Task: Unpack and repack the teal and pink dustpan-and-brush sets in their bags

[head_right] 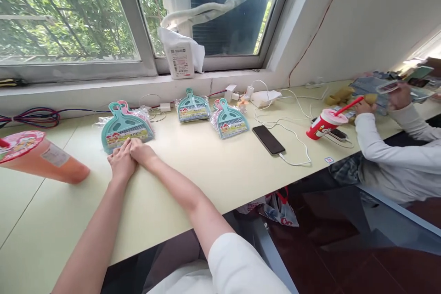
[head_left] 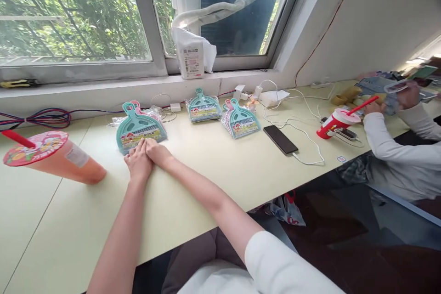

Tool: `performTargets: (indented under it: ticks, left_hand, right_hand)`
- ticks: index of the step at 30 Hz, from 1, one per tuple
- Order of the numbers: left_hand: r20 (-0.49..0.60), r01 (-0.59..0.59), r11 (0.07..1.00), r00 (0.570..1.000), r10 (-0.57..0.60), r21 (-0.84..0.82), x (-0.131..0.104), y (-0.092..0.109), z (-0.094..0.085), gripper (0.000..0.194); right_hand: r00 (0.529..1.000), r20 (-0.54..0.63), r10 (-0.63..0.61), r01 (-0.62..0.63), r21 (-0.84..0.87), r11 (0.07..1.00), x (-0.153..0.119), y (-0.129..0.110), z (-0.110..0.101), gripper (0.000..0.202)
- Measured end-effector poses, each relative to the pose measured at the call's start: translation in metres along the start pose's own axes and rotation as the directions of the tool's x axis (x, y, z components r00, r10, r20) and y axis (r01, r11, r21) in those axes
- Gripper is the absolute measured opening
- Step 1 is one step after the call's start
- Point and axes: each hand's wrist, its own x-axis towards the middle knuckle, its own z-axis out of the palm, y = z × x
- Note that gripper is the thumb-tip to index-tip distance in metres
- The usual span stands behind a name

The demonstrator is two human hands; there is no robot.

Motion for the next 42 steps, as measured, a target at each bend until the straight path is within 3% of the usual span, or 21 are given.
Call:
performTargets:
  ticks: [3, 8, 15, 21, 24, 32, 37, 40, 42]
  left_hand:
    - [0.014, 0.016, 1.000, 1.000, -0.016, -0.015, 0.001, -0.001, 0.000, 0.054]
    - [-0.002, 0.000, 0.998, 1.000, 0.000, -0.056, 0.001, -0.003, 0.000, 0.053]
    - [-0.036, -0.015, 1.000, 0.999, 0.015, 0.000, 0.000, 0.002, -0.001, 0.053]
    - [-0.081, 0.189, 0.982, 0.979, -0.189, -0.008, 0.003, -0.030, -0.007, 0.055]
    - [-0.057, 0.211, 0.977, 0.976, -0.210, 0.021, 0.004, -0.039, -0.011, 0.058]
    - [-0.059, 0.254, 0.966, 0.966, -0.251, 0.047, 0.005, -0.028, -0.009, 0.062]
    - [-0.098, 0.229, 0.967, 0.971, -0.218, 0.116, 0.011, -0.028, -0.003, 0.056]
    - [-0.153, 0.256, 0.957, 0.960, -0.234, 0.139, 0.012, -0.012, 0.002, 0.052]
    - [-0.104, 0.206, 0.973, 0.975, -0.195, 0.107, 0.012, 0.005, 0.004, 0.052]
  right_hand:
    - [1.000, 0.003, -0.018, 0.018, 0.085, 0.996, 0.001, -0.001, -0.001, 0.039]
    - [0.995, -0.010, 0.099, -0.094, 0.235, 0.968, -0.005, 0.007, -0.008, 0.040]
    - [0.989, 0.013, 0.147, -0.146, 0.245, 0.958, -0.002, 0.006, -0.002, 0.040]
    - [0.977, 0.070, 0.200, -0.211, 0.334, 0.918, -0.002, 0.014, 0.001, 0.048]
    - [0.970, 0.106, 0.219, -0.243, 0.368, 0.898, -0.004, 0.018, 0.000, 0.050]
    - [0.962, 0.100, 0.252, -0.271, 0.277, 0.922, -0.005, 0.016, -0.003, 0.049]
    - [0.964, 0.071, 0.258, -0.267, 0.243, 0.933, -0.005, 0.016, -0.009, 0.048]
    - [0.965, 0.062, 0.255, -0.262, 0.236, 0.936, -0.004, 0.015, -0.008, 0.047]
    - [0.966, 0.075, 0.249, -0.260, 0.255, 0.931, -0.004, 0.013, -0.006, 0.047]
